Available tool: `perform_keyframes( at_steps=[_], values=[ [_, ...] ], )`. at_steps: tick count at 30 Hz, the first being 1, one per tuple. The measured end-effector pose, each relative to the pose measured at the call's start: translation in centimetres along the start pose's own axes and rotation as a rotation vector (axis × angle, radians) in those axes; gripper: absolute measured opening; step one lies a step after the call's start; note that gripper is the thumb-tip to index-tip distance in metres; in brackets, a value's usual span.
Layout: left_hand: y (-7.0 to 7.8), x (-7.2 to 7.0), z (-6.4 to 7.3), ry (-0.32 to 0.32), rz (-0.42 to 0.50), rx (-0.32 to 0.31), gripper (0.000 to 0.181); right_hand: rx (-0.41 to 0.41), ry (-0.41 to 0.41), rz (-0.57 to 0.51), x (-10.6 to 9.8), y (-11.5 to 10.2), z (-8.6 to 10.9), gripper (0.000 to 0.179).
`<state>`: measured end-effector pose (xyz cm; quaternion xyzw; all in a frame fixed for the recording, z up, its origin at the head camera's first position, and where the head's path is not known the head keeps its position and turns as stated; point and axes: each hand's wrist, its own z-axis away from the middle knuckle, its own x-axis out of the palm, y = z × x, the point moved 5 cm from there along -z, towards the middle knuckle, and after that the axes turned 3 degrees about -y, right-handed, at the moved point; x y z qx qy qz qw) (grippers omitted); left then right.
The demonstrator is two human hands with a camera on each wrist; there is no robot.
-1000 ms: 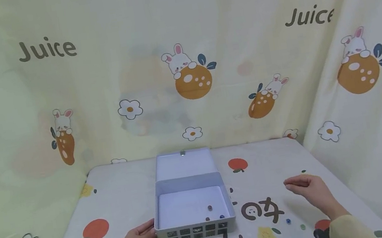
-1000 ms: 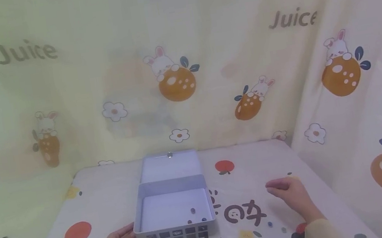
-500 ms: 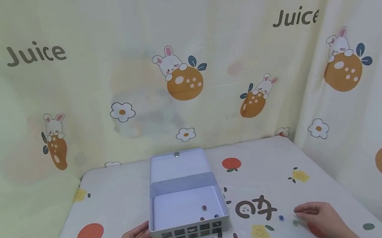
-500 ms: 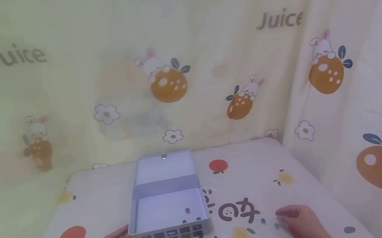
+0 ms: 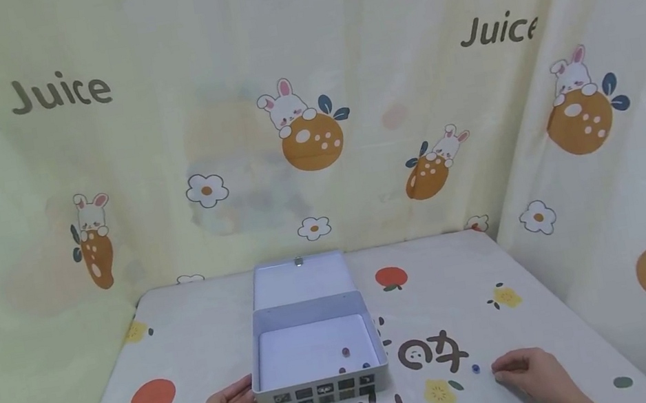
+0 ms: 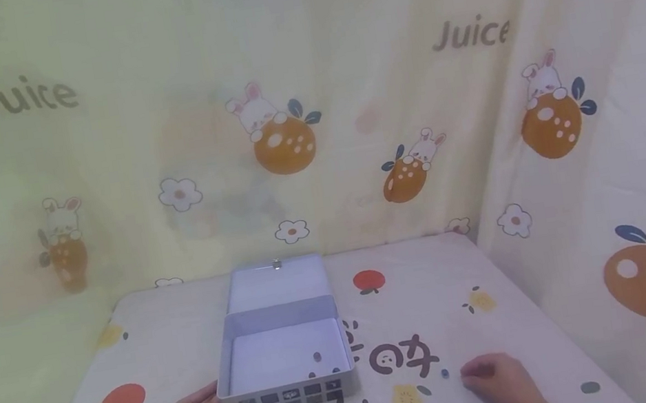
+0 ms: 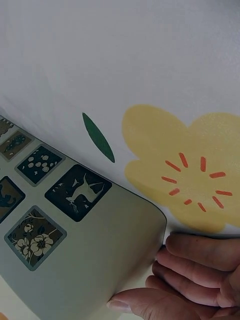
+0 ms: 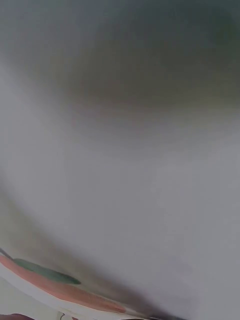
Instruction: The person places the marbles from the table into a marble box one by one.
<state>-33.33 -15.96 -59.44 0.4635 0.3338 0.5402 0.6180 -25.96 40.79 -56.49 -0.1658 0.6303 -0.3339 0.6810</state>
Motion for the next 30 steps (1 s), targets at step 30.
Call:
perform_keyframes(
  at_steps=[30],
  values=[
    [-0.4, -0.3, -0.5, -0.020, -0.016, -0.017, 0.066, -0.113, -0.029, -0.277, -2.0, -7.3, -3.7, 0.038]
  ],
)
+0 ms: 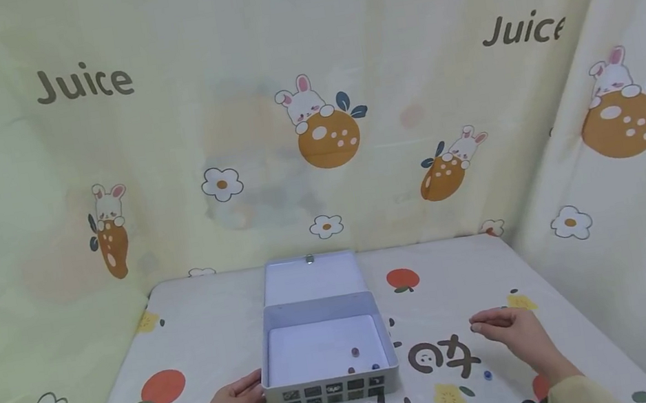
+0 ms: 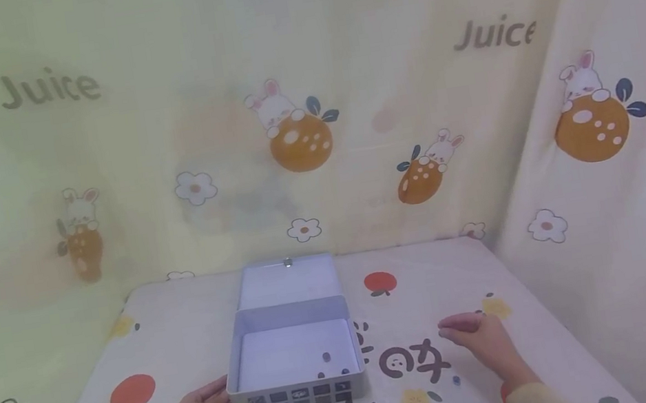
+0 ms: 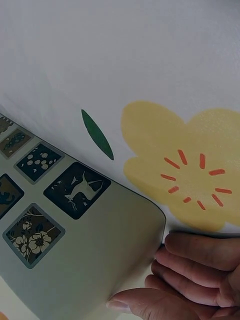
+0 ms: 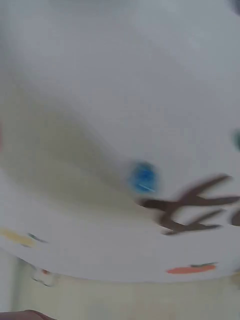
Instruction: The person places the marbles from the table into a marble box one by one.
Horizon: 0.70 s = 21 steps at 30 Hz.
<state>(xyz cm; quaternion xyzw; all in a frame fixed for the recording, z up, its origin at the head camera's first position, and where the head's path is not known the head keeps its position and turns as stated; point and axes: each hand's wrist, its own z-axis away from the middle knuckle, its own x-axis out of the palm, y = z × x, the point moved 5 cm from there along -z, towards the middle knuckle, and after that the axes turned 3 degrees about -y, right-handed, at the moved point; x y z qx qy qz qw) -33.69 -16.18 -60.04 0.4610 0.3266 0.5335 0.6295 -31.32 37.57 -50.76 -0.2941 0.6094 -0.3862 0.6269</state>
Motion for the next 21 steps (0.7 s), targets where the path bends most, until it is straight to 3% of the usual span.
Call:
perform_keyframes(
  at_steps=[9, 15, 21],
  values=[
    [0.0, 0.2, 0.3, -0.034, 0.012, 0.014, 0.066, -0.231, -0.099, -0.028, 9.3, -9.5, -3.0, 0.023],
    [-0.2, 0.4, 0.1, -0.036, -0.003, 0.016, 0.068, -0.272, -0.171, -0.046, 14.3, -13.4, -4.4, 0.015],
    [0.2, 0.0, 0.1, -0.029, -0.005, 0.023, 0.067, -0.279, -0.212, -0.045, 17.3, -15.6, -5.1, 0.010]
  ],
)
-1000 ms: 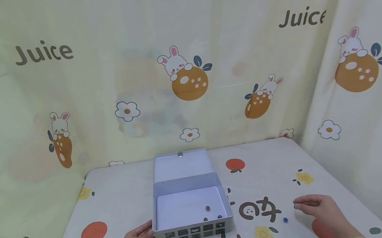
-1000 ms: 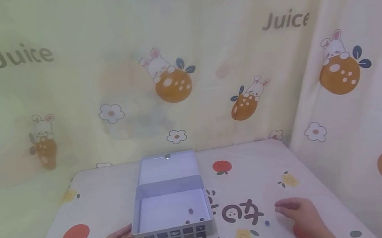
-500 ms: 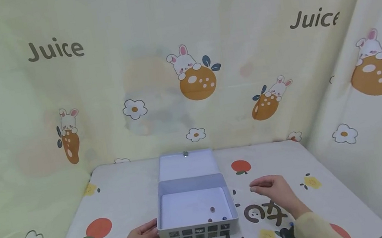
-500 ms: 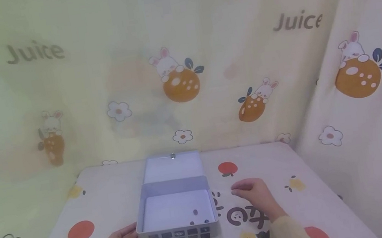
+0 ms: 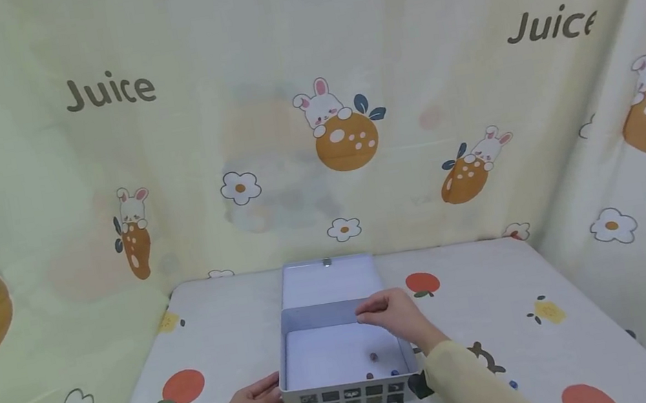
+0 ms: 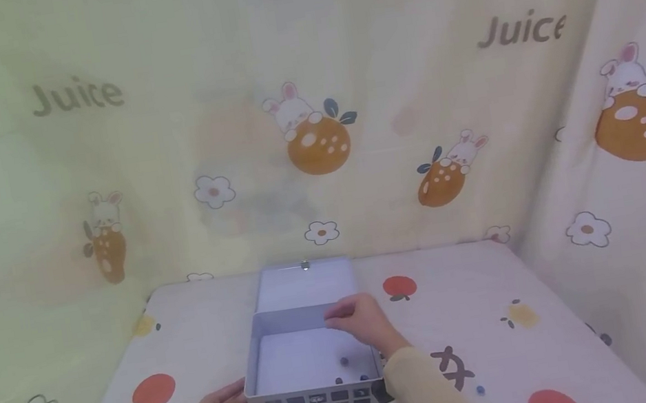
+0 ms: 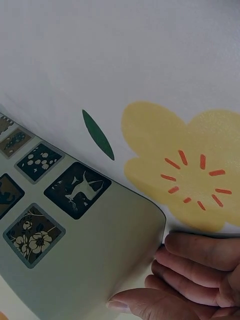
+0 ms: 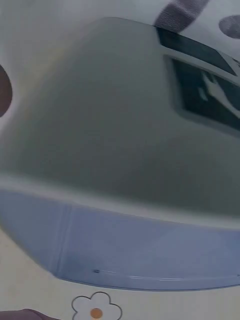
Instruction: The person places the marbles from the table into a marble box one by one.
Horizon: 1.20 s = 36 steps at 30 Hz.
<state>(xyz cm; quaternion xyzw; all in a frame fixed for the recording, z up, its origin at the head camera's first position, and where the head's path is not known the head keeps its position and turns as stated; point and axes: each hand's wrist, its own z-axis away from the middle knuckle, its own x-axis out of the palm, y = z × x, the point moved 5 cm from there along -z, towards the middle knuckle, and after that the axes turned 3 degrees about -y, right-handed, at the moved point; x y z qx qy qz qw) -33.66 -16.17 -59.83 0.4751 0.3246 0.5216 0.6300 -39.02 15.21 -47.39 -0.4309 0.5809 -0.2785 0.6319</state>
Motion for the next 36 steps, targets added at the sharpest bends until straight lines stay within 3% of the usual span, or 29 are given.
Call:
perform_keyframes(
  at_steps=[11, 21, 28, 36],
  values=[
    [0.3, 0.3, 0.0, -0.004, 0.025, -0.001, 0.066, -0.044, -0.040, 0.020, 1.7, -0.8, -0.7, 0.013],
    [0.2, 0.0, 0.0, 0.003, 0.041, -0.018, 0.065, -0.025, -0.031, -0.001, 1.5, -1.2, -0.4, 0.013],
    [0.2, 0.1, 0.2, 0.008, 0.044, -0.016, 0.064, 0.022, 0.044, -0.027, -1.5, 0.4, 0.8, 0.015],
    [0.2, 0.2, 0.3, 0.024, 0.012, -0.030, 0.063, 0.062, 0.132, 0.037, -7.9, 5.2, 4.1, 0.023]
  ],
)
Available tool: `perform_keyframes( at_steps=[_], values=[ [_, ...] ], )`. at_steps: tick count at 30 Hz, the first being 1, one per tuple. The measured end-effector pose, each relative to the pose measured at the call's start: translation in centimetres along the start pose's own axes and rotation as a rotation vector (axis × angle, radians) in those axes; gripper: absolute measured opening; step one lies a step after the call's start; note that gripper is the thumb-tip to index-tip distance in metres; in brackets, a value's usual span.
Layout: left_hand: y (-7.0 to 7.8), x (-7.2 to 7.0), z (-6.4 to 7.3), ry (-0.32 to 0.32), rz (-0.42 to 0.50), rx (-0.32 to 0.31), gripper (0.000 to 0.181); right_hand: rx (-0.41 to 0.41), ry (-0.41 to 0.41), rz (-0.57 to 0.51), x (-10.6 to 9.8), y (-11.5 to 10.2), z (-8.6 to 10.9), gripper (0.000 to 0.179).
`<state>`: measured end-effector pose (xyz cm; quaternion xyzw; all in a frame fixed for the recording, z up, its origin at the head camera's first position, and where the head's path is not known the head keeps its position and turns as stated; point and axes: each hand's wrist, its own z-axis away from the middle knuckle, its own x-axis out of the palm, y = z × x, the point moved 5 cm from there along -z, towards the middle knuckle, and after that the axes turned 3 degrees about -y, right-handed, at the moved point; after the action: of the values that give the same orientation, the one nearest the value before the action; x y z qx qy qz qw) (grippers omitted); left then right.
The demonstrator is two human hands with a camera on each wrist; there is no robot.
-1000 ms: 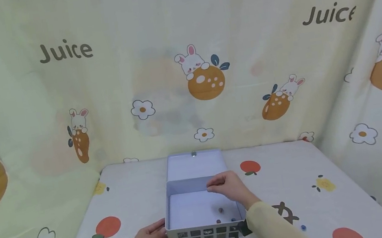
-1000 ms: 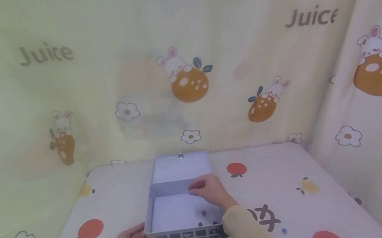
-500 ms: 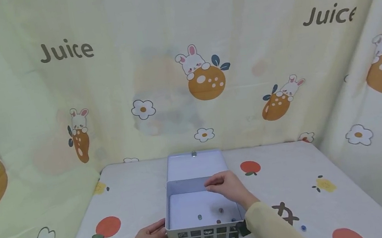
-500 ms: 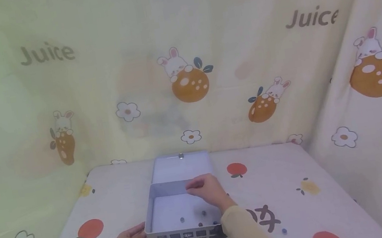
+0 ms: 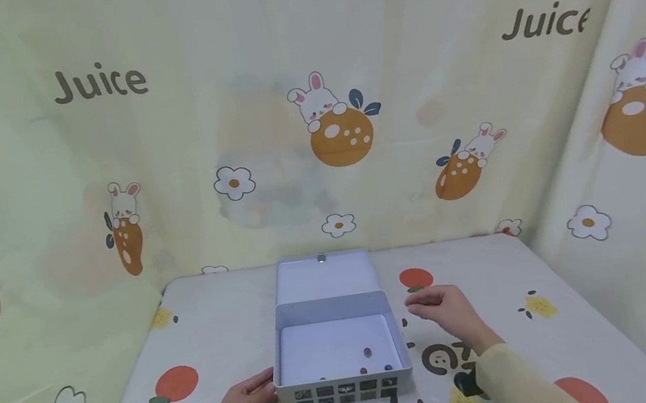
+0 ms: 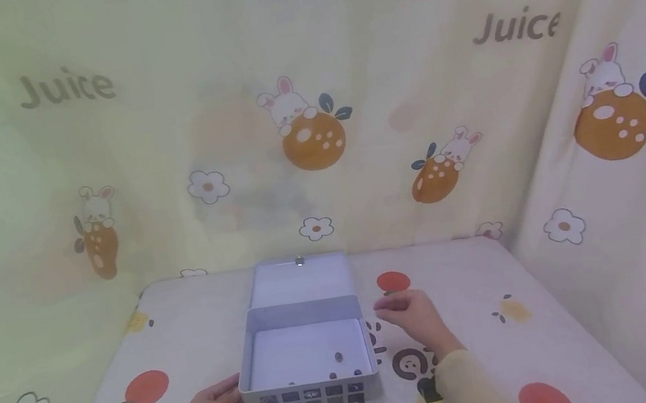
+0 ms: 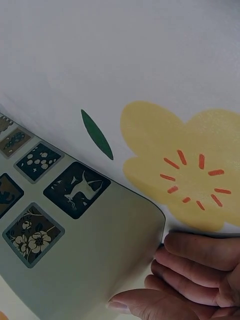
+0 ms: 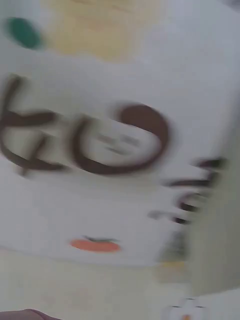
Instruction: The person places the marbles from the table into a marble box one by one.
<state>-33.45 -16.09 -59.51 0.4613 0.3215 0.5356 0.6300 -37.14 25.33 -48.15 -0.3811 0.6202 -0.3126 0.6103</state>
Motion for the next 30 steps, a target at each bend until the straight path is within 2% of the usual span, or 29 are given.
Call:
perform_keyframes(
  at_steps=[7, 13, 17, 23, 26, 30],
  values=[
    [0.0, -0.1, -0.1, 0.009, -0.043, 0.018, 0.064, 0.133, 0.057, 0.033, -6.1, 5.2, 3.2, 0.033],
    [-0.1, -0.1, -0.2, 0.017, -0.045, 0.008, 0.063, 0.186, 0.077, 0.068, -8.8, 7.7, 5.0, 0.036],
    [-0.2, 0.1, -0.2, 0.024, -0.031, -0.004, 0.062, 0.215, 0.071, 0.092, -8.9, 9.3, 5.9, 0.032],
    [-0.2, 0.1, -0.2, 0.023, -0.026, -0.004, 0.061, 0.310, 0.064, 0.074, -7.5, 12.8, 8.5, 0.025],
    [-0.2, 0.0, -0.3, 0.024, -0.029, -0.001, 0.061, 0.295, 0.050, 0.112, -7.1, 13.7, 9.5, 0.023],
    [-0.2, 0.0, -0.4, 0.038, -0.030, -0.002, 0.060, 0.282, 0.050, 0.185, -6.9, 13.8, 10.2, 0.021]
  ],
)
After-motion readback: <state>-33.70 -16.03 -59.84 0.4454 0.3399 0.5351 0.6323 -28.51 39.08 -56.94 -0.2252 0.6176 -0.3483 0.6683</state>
